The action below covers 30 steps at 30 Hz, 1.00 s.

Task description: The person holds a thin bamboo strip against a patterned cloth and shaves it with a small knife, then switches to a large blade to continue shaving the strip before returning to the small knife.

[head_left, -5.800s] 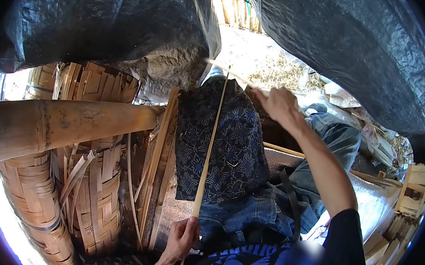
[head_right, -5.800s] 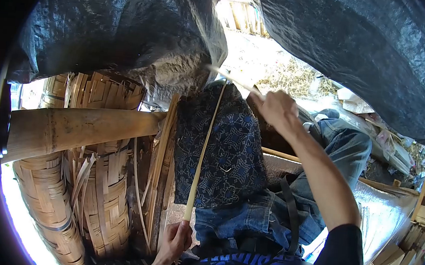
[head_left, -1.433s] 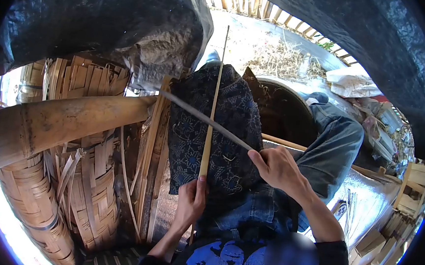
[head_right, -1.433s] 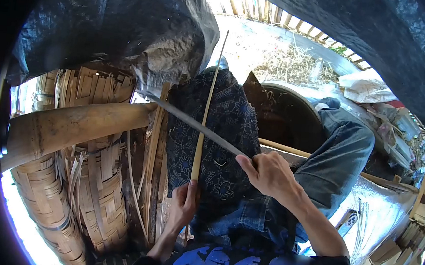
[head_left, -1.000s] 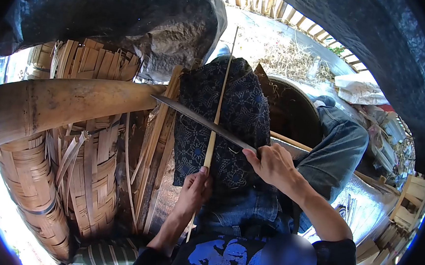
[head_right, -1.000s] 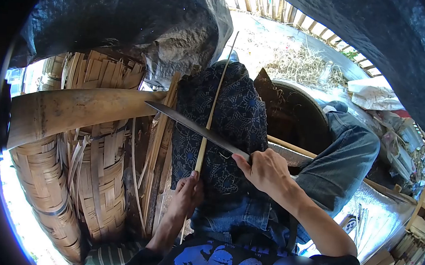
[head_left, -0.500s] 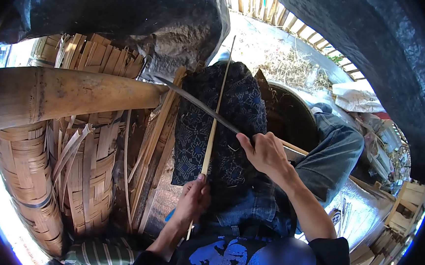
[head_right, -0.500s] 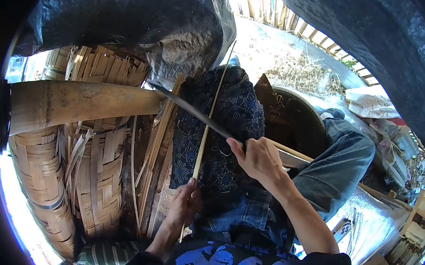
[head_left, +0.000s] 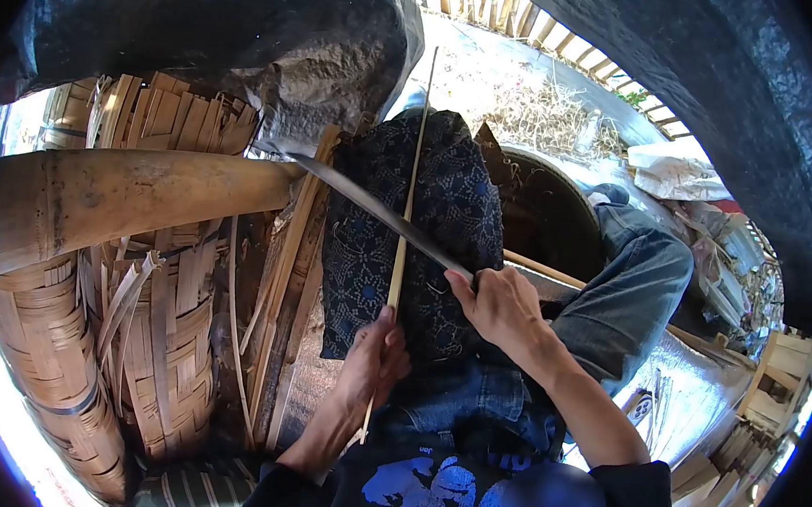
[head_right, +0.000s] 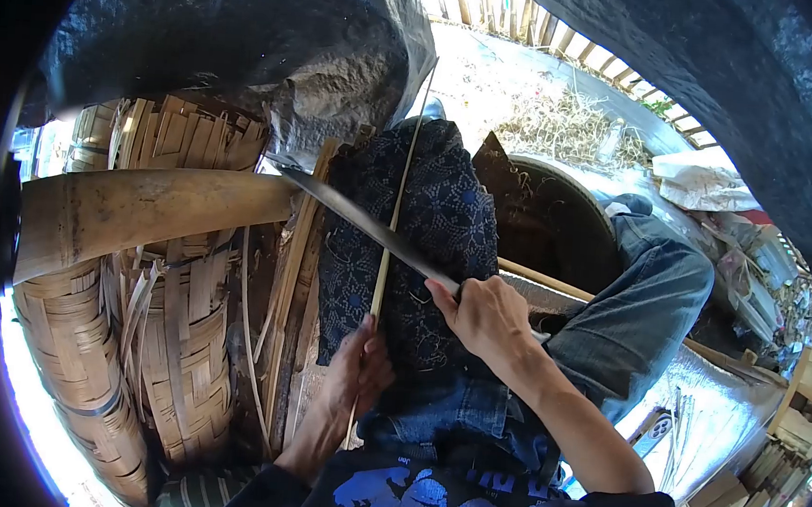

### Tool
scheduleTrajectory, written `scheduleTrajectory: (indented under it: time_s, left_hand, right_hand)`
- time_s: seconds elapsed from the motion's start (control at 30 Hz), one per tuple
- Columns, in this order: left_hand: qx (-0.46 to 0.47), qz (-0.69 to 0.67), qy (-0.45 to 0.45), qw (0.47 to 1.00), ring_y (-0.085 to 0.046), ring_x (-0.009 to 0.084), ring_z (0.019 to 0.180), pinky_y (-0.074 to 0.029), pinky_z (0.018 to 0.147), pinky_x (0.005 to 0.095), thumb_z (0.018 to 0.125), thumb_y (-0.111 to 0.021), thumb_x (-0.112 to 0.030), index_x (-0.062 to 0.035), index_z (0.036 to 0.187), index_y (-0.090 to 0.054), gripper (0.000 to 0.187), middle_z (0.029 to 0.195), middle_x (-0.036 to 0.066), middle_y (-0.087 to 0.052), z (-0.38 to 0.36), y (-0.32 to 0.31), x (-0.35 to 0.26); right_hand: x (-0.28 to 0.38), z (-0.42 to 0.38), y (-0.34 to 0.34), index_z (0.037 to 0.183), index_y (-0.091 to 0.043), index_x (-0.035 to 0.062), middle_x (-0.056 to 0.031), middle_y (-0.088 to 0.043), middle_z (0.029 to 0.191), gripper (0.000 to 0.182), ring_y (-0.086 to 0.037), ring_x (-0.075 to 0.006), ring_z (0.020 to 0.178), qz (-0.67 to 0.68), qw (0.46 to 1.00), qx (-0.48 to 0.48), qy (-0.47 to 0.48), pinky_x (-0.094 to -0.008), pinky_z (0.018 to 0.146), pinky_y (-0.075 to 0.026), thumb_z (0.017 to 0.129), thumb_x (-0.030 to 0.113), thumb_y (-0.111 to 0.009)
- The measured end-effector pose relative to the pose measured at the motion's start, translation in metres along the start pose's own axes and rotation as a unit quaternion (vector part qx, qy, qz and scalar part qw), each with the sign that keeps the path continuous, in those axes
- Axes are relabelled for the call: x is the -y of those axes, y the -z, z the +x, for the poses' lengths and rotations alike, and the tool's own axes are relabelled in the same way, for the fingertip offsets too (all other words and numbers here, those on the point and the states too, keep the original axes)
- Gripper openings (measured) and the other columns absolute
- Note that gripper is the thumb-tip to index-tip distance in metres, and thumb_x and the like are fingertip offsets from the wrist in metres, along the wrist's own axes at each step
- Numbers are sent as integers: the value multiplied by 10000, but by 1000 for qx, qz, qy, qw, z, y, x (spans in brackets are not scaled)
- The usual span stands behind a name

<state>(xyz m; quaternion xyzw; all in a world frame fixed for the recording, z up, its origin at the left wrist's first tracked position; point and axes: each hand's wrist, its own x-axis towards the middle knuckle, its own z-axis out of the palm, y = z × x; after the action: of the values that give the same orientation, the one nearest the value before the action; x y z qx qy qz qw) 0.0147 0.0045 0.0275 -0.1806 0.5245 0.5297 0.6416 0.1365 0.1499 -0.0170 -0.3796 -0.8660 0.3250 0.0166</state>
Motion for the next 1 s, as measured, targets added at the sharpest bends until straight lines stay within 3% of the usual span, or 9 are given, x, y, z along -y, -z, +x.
scheduleTrajectory:
  time_s: [0.13, 0.3, 0.37, 0.4, 0.5, 0.73, 0.87, 0.97, 1.0]
  left_hand:
    - [-3, 12, -3, 1000, -218, 91, 367, -229, 421, 252, 967, -407, -420, -153, 673, -390, 398, 456, -46, -262, -12, 7, 12]
    - [4, 2, -28, 1000, -223, 88, 354, -213, 385, 252, 969, -406, -404, -169, 656, -375, 392, 454, -46, -254, -20, 7, 10]
    - [-37, 51, 18, 998, -231, 90, 361, -210, 386, 251, 970, -404, -398, -165, 656, -375, 391, 457, -46, -263, -29, 4, 7]
    - [-10, 27, -1, 1000, -226, 93, 356, -205, 378, 252, 971, -400, -391, -161, 652, -372, 394, 459, -43, -269, -28, 9, 13]
    - [6, 47, 8, 999, -266, 69, 392, -210, 379, 228, 965, -402, -434, -146, 661, -383, 419, 492, -47, -312, -27, 24, 19]
    - [1, 63, 3, 998, -276, 68, 414, -222, 405, 235, 963, -410, -436, -138, 655, -406, 429, 502, -50, -310, -33, 22, 18]
    - [-2, 47, 5, 999, -288, 73, 417, -229, 404, 238, 962, -409, -441, -136, 659, -409, 430, 505, -46, -310, -32, 34, 26]
    - [-3, 56, 9, 998, -295, 78, 418, -232, 402, 239, 959, -411, -446, -129, 669, -413, 430, 507, -42, -310, -57, 30, 25]
    - [-27, 71, 26, 997, -297, 81, 416, -231, 400, 240, 959, -410, -448, -127, 671, -412, 431, 505, -41, -313, -67, 30, 27]
  right_hand:
    - [-12, 19, -21, 461, -400, 67, -128, -380, 366, 502, -424, -308, 305, 2, 992, -92, 91, -390, 323, -336, 832, 274, -667]
    - [-6, 33, -19, 446, -367, 82, -145, -385, 370, 532, -437, -339, 318, 3, 984, -144, 106, -400, 304, -330, 829, 301, -665]
    - [-2, 43, -14, 443, -362, 84, -151, -392, 369, 543, -451, -341, 323, -15, 981, -166, 97, -401, 303, -343, 829, 324, -660]
    - [3, 46, -8, 424, -366, 74, -167, -418, 377, 568, -478, -350, 340, 1, 991, -122, 53, -401, 302, -358, 835, 349, -646]
    - [-4, 44, -10, 410, -402, 51, -181, -453, 393, 588, -510, -353, 364, -34, 985, -141, 91, -401, 314, -384, 850, 375, -618]
    - [6, 37, 4, 444, -530, 10, -190, -525, 445, 674, -587, -328, 436, -53, 998, -27, 27, -378, 386, -470, 883, 519, -493]
    - [8, 42, 4, 443, -533, 0, -201, -516, 446, 624, -560, -354, 422, -45, 999, -26, 13, -399, 380, -454, 869, 456, -552]
    - [2, 47, -2, 477, -572, 4, -186, -517, 435, 606, -575, -333, 428, -49, 998, -39, 12, -390, 363, -450, 863, 472, -551]
    - [-3, 51, -5, 494, -591, 18, -177, -542, 459, 627, -594, -317, 444, -85, 995, -45, 19, -389, 392, -477, 885, 498, -492]
